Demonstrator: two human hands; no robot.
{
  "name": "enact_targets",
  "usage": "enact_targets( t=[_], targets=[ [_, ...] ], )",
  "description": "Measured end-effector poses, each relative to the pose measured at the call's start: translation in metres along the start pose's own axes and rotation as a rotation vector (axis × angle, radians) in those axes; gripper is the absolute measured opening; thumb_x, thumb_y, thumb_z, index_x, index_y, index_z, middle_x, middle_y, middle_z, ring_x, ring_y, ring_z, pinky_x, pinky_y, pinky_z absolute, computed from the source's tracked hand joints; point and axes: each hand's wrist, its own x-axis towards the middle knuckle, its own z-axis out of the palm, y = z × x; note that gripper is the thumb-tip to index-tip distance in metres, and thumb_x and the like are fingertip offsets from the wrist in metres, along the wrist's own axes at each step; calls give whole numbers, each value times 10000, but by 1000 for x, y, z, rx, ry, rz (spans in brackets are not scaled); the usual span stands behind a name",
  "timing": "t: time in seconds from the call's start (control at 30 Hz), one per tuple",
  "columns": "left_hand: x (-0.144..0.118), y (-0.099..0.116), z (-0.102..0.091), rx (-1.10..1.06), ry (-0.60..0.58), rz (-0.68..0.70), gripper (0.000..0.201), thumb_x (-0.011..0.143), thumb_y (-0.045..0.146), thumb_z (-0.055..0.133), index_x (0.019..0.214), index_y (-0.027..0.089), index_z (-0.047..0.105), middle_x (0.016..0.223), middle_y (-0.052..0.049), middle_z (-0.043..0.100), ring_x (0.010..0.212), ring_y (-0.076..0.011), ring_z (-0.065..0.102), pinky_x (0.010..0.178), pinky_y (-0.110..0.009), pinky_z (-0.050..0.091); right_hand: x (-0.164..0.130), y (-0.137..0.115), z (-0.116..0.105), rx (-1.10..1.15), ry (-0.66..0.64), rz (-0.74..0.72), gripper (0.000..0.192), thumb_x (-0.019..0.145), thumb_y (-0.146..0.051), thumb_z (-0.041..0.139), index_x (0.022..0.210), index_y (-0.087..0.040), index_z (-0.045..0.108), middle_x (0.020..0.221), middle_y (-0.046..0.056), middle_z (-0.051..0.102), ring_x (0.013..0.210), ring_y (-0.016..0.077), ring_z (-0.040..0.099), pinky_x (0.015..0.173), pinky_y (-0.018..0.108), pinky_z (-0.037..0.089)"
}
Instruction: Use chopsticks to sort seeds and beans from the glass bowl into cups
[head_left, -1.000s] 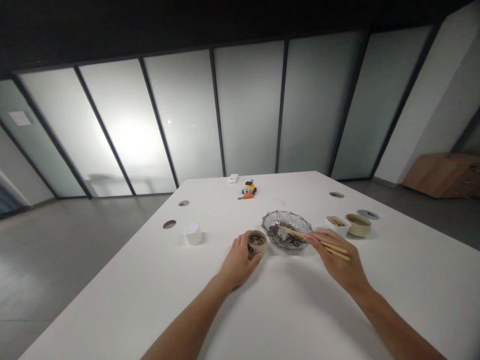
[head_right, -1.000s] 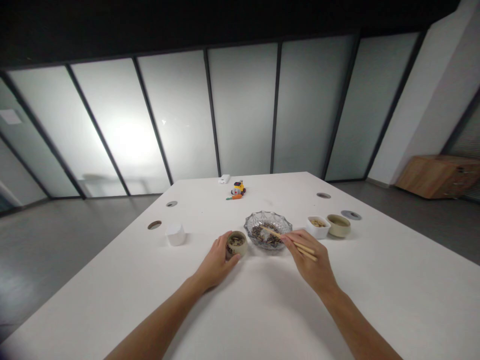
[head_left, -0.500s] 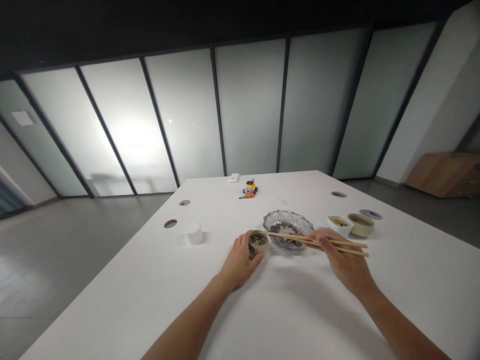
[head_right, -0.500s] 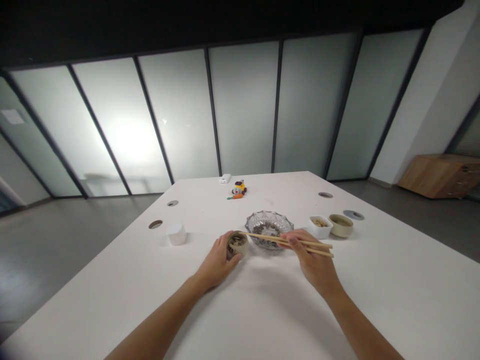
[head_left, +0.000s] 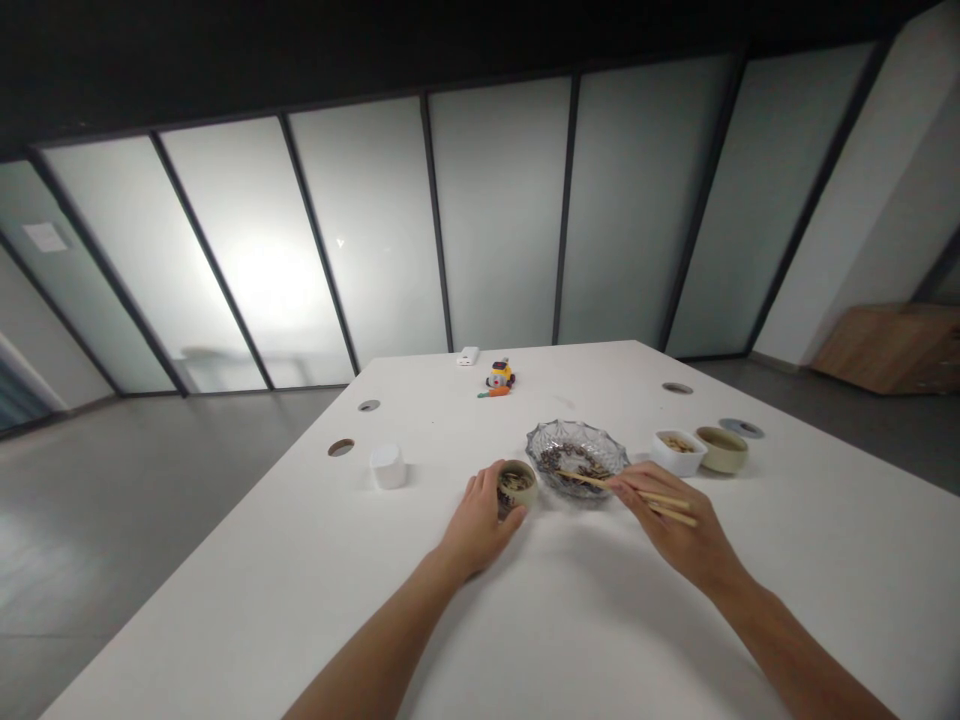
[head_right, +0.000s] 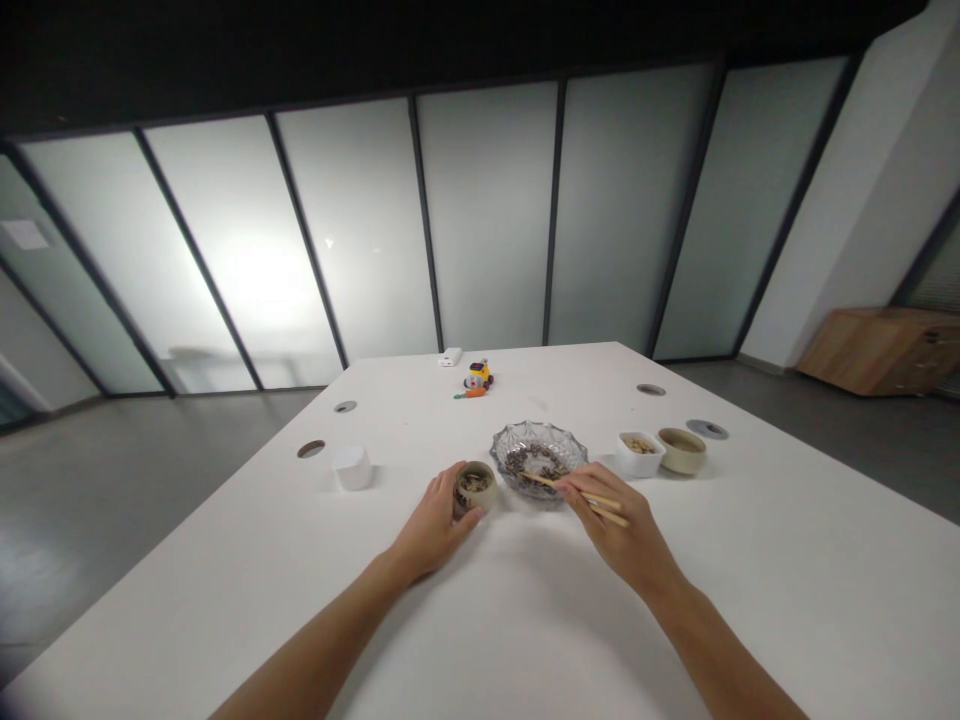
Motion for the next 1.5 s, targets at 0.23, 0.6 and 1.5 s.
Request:
enact_targets(
  t=[0.23, 0.6, 1.5],
  targets=[
    [0, 2, -1, 8, -14, -10, 727, 988, 309, 740, 1656, 241, 464, 1644, -158, 600, 1546, -354, 539, 1342, -539, 419, -2, 2, 0, -35, 47, -7, 378, 1124, -551, 661, 949, -291, 872, 923, 69, 844, 816, 253, 820, 744, 370, 677],
    [0, 1, 0, 8, -10, 0, 724, 988, 308, 744, 1653, 236, 467, 1634, -156, 608, 1536, -352, 548, 1337, -530, 423, -1, 2, -1, -70, 32, -76, 368, 1160, -506, 627, 959, -288, 846, 902, 35, 832, 802, 209, 811, 749, 314, 645],
    [1, -4, 1, 7, 0, 2, 728, 982, 320, 737, 1654, 233, 470, 1632, -165, 609, 1536, -358, 549, 1342, -549, 421, -3, 11, 3, -77, 93, 86, 544, 1126, -695, 582, 906, -268, 837, 923, 73, 825, 836, 232, 807, 737, 325, 641]
  ],
)
